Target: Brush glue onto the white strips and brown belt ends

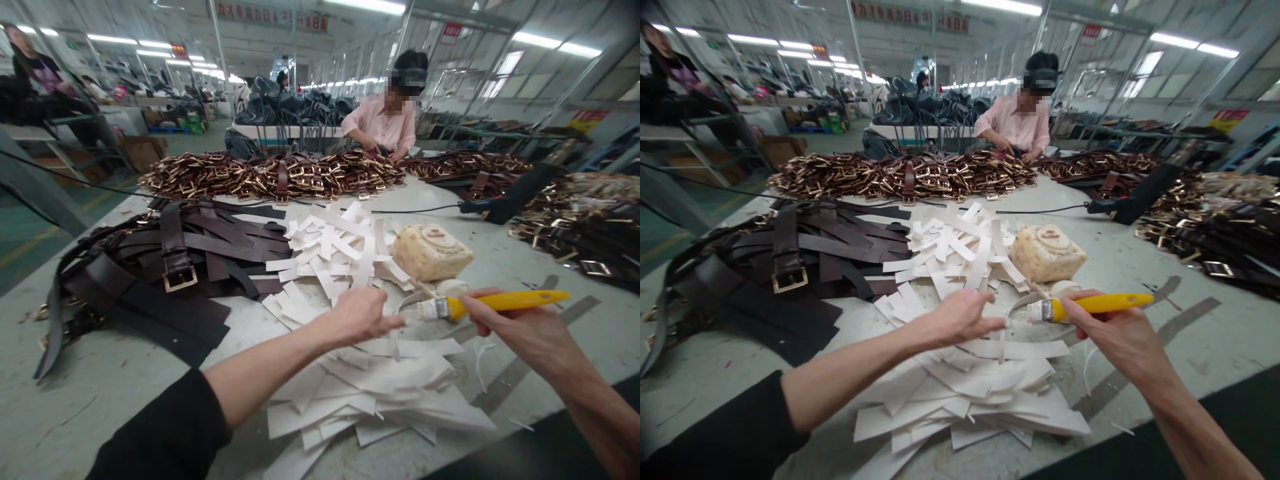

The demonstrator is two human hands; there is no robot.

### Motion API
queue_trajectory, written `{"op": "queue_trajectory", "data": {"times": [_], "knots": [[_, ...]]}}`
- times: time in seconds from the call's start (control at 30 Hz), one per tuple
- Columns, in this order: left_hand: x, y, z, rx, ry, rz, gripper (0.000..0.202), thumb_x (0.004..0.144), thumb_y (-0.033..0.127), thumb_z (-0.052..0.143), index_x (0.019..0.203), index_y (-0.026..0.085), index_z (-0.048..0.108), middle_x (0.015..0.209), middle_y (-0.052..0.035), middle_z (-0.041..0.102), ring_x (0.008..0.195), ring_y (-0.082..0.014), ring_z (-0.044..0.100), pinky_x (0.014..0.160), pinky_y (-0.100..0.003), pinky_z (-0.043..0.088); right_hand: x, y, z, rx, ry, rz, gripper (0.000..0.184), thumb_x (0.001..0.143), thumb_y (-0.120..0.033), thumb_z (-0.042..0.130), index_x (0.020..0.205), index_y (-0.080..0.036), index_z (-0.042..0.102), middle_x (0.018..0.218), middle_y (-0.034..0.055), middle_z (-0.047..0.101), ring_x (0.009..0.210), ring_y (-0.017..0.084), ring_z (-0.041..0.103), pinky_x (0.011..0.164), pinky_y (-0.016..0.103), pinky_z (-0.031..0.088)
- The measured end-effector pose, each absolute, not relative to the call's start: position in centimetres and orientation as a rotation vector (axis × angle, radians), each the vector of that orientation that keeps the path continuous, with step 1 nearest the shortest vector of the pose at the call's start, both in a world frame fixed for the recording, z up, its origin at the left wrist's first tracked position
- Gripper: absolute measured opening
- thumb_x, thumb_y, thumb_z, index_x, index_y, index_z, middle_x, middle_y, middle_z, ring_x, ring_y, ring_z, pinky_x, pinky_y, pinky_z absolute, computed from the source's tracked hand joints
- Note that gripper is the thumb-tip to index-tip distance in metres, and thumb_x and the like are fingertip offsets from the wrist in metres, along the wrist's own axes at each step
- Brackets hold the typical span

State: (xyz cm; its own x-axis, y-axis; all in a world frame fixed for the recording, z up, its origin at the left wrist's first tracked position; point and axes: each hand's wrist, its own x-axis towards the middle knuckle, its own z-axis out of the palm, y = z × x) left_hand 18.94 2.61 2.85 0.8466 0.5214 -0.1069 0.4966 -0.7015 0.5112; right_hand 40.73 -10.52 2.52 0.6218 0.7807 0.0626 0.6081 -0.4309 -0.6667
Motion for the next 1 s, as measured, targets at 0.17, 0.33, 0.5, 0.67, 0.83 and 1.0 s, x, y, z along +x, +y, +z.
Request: {"op": "queue_trajectory", "data": {"times": [0.17, 0.33, 0.5, 0.67, 0.83, 1.0], "knots": [[20.5, 0.9, 0.0, 2.348, 0.705, -0.128, 0.051, 0.068, 0.018, 0.061, 0.116, 0.007, 0.049, 0.098, -0.0184, 0.064, 0.089, -0.0301, 0.062, 0.069, -0.034, 0.049, 39.5, -10.8, 4.2, -2.149, -1.039, 0.327, 0.045, 0.062, -0.067, 0.058, 0.076, -0.025, 0.063, 0.052, 0.0001, 0.057, 0.055, 0.02, 0.055, 0.056, 0.033, 0.044], [18.8, 4.6, -0.1, 2.081, 0.779, -0.117, 0.04, 0.068, 0.002, 0.051, 0.106, 0.011, 0.059, 0.09, -0.0076, 0.065, 0.066, -0.0155, 0.063, 0.061, -0.022, 0.047, 37.0, -10.0, 5.0, -1.945, -1.091, 0.377, 0.036, 0.065, -0.059, 0.062, 0.071, -0.024, 0.062, 0.05, -0.0012, 0.053, 0.053, 0.016, 0.052, 0.056, 0.028, 0.045], [17.6, 5.9, -0.9, 2.024, 0.774, -0.143, 0.035, 0.066, 0.0, 0.051, 0.095, 0.011, 0.067, 0.078, -0.0021, 0.062, 0.058, -0.0106, 0.059, 0.058, -0.019, 0.044, 34.5, -7.6, 3.3, -1.854, -1.143, 0.61, 0.037, 0.067, -0.056, 0.064, 0.075, -0.02, 0.063, 0.051, -0.0013, 0.053, 0.05, 0.014, 0.052, 0.049, 0.025, 0.044], [17.3, 6.3, -1.8, 1.897, 0.721, -0.159, 0.067, 0.055, 0.002, 0.061, 0.121, 0.008, 0.052, 0.068, 0.0025, 0.057, 0.058, -0.0109, 0.054, 0.051, -0.018, 0.042, 33.7, -6.5, 2.6, -1.824, -1.18, 0.669, 0.036, 0.069, -0.054, 0.064, 0.073, -0.019, 0.063, 0.05, -0.0009, 0.053, 0.047, 0.012, 0.05, 0.046, 0.023, 0.042], [17.5, 7.3, -3.8, 1.836, 0.669, -0.063, 0.071, 0.058, 0.005, 0.063, 0.127, 0.01, 0.046, 0.073, 0.002, 0.059, 0.065, -0.0114, 0.055, 0.056, -0.018, 0.043, 32.6, -5.7, 2.7, -1.822, -1.218, 0.715, 0.037, 0.068, -0.056, 0.063, 0.07, -0.019, 0.062, 0.047, -0.001, 0.052, 0.049, 0.014, 0.052, 0.047, 0.023, 0.043], [17.7, 7.4, -4.8, 1.797, 0.677, -0.029, 0.076, 0.056, 0.005, 0.066, 0.129, 0.008, 0.044, 0.077, -0.0004, 0.06, 0.068, -0.0136, 0.057, 0.06, -0.021, 0.046, 32.3, -5.0, 1.7, -1.804, -1.216, 0.83, 0.042, 0.065, -0.06, 0.063, 0.071, -0.019, 0.061, 0.049, -0.0006, 0.053, 0.046, 0.013, 0.05, 0.044, 0.025, 0.044]]}}
